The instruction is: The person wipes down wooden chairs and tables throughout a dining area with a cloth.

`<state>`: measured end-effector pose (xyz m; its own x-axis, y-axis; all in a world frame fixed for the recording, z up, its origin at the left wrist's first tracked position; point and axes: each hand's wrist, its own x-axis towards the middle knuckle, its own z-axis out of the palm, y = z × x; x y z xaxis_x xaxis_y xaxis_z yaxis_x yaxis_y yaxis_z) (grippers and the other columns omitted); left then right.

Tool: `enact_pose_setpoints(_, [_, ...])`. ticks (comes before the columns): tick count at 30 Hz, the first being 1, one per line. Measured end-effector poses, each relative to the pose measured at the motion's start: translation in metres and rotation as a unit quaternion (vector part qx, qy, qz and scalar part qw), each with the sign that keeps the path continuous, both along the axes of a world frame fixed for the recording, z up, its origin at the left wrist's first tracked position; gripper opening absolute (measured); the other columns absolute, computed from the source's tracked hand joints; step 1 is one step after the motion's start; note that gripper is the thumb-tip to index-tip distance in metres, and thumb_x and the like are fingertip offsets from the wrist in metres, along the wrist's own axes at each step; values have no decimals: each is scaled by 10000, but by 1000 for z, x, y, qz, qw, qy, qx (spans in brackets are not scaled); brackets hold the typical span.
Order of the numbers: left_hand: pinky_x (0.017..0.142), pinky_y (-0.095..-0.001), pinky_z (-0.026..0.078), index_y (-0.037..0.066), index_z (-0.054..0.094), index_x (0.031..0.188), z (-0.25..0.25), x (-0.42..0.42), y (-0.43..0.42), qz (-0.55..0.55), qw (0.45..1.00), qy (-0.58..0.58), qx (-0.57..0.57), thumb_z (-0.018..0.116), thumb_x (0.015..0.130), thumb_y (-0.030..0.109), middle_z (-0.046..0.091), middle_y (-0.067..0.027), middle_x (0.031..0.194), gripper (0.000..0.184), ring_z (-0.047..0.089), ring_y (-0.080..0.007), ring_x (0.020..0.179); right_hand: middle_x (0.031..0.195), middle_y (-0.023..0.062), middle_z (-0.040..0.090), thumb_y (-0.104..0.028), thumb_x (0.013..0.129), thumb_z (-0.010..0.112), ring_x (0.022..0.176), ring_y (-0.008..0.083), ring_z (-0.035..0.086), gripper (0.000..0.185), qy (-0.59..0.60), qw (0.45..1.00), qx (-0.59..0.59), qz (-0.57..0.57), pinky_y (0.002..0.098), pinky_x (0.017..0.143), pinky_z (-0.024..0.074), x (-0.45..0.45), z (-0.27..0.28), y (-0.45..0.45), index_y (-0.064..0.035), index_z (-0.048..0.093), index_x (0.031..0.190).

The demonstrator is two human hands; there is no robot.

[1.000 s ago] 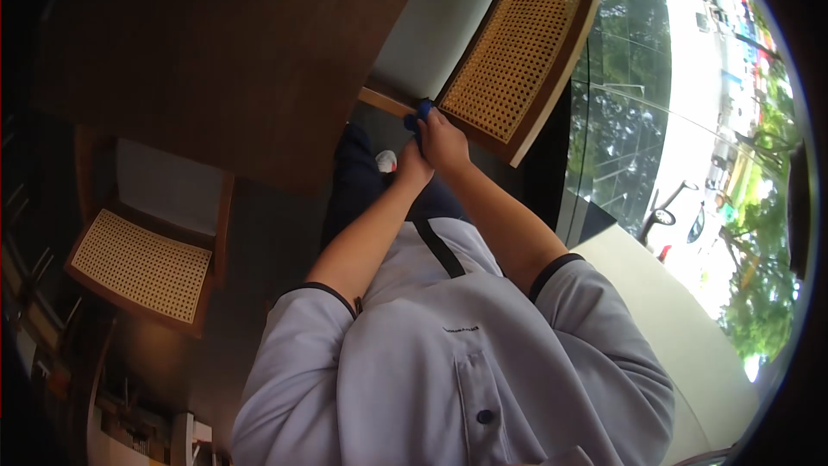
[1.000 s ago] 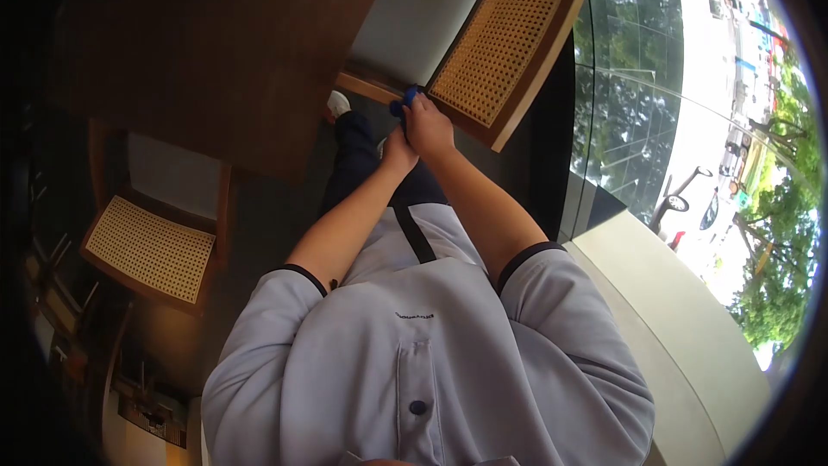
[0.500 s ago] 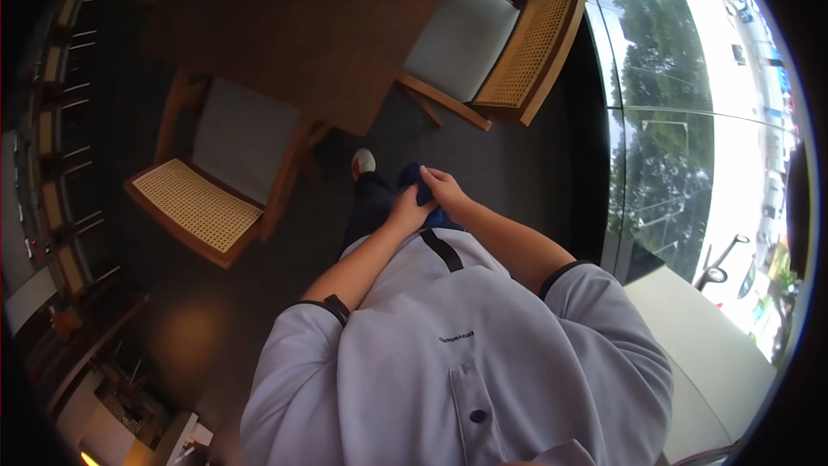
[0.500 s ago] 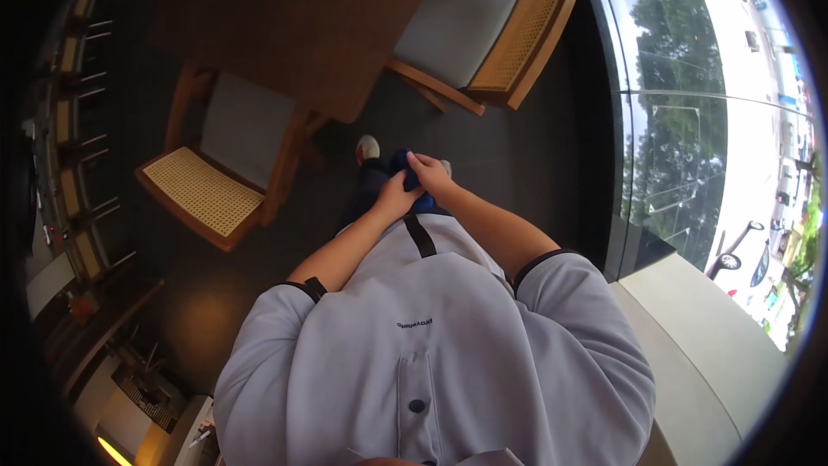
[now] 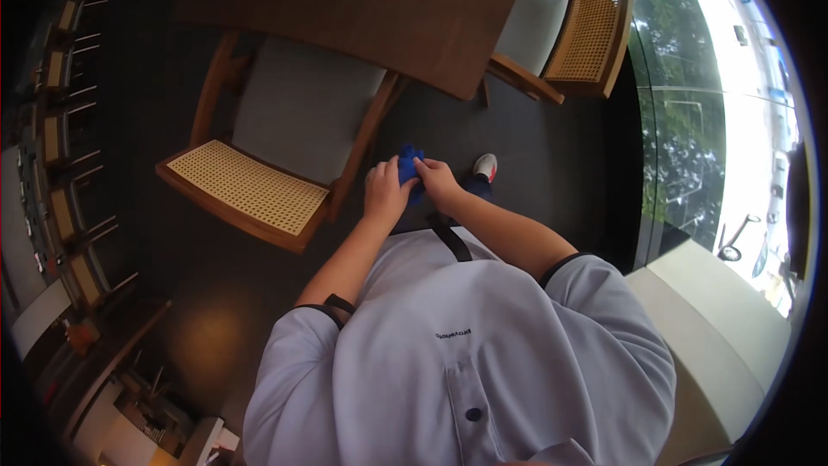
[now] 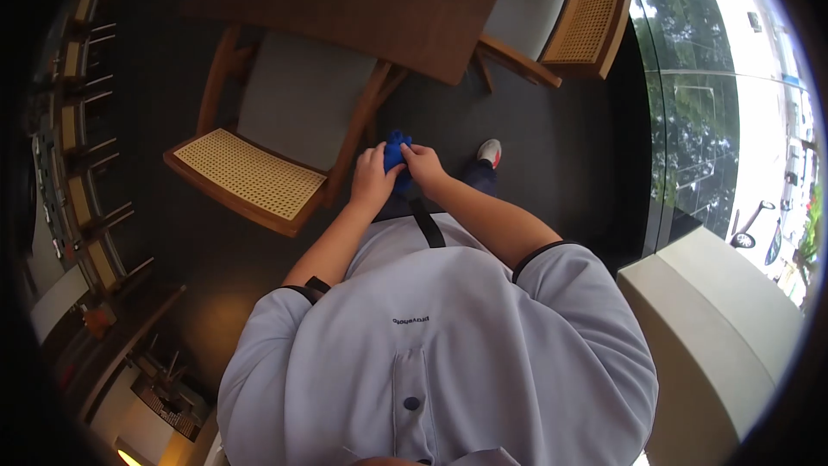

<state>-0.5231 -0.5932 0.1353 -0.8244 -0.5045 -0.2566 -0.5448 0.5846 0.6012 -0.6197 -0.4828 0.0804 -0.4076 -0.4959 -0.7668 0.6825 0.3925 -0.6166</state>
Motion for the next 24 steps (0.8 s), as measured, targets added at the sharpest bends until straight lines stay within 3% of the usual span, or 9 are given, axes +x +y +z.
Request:
enact_pose_setpoints(5, [930, -459, 454, 12, 476, 1364, -6, 63, -65, -32, 985, -28, -168, 793, 774, 256, 548, -162, 1195, 713, 527, -357, 1107, 695, 33, 582, -331, 1006, 558, 540, 127, 501, 359, -13, 995, 79, -62, 295, 494, 404, 80, 4, -76, 0, 693, 975])
enact_pose_setpoints(8, [981, -470, 437, -51, 426, 1382, -34, 89, -90, -40, 979, -38, -194, 737, 829, 200, 503, -222, 1255, 683, 499, -404, 1151, 729, 71, 640, -305, 1002, 553, 594, 178, 573, 362, 72, 989, 115, -65, 330, 561, 462, 127, -27, -109, 30, 689, 1004])
enact_pose_setpoints(10, [992, -477, 428, -72, 431, 1374, -78, 106, -98, -25, 975, -32, -221, 717, 850, 168, 506, -257, 1245, 643, 519, -419, 1126, 970, 166, 700, -306, 982, 561, 818, 278, 657, 373, 132, 975, 180, 6, 378, 716, 505, 138, -25, -127, 34, 673, 1089])
enact_pose_setpoints(12, [965, -487, 456, -90, 429, 1346, -141, 116, -99, 51, 989, -131, -42, 665, 867, 153, 510, -289, 1252, 586, 542, -446, 1113, 1103, 238, 690, -346, 955, 583, 959, 363, 678, 423, 134, 959, 251, 22, 394, 814, 500, 152, -33, -137, 29, 664, 1133])
enact_pose_setpoints(13, [952, -492, 470, -99, 428, 1331, -145, 116, -98, 89, 978, -183, 47, 639, 876, 146, 512, -305, 1255, 558, 554, -460, 1107, 1131, 232, 682, -374, 951, 587, 988, 350, 672, 462, 96, 967, 236, 4, 390, 838, 497, 157, -39, -136, 32, 648, 1162])
enact_pose_setpoints(17, [910, -497, 478, -75, 529, 1035, -92, 104, -92, 11, 990, -139, -17, 744, 797, 185, 576, -326, 1141, 412, 575, -474, 1074, 1209, 200, 652, -460, 944, 592, 1122, 301, 626, 593, -141, 978, 109, -104, 388, 945, 472, 169, -75, -114, 51, 598, 1246])
enact_pose_setpoints(19, [892, -507, 480, -67, 504, 1030, -92, 103, -89, 23, 993, -104, -56, 770, 767, 194, 587, -328, 1098, 457, 580, -486, 1042, 1259, 151, 618, -531, 931, 598, 1211, 261, 567, 701, -246, 954, 11, -170, 380, 1009, 438, 165, -71, -106, 37, 524, 1335])
enact_pose_setpoints(22, [868, -540, 477, -61, 465, 1030, -79, 103, -87, 19, 978, -205, -35, 747, 794, 238, 627, -317, 1015, 474, 601, -497, 966, 1342, 145, 566, -546, 919, 616, 1255, 259, 530, 762, -201, 967, 69, -142, 360, 1024, 415, 161, -39, -104, 17, 442, 1402])
enact_pose_setpoints(24, [860, -548, 477, -64, 453, 1047, -80, 94, -83, 19, 969, -233, -74, 722, 818, 264, 641, -312, 996, 481, 612, -498, 946, 1401, 145, 522, -567, 898, 643, 1294, 255, 496, 795, -206, 957, 3, -202, 386, 1063, 380, 187, -86, -110, -44, 399, 1445])
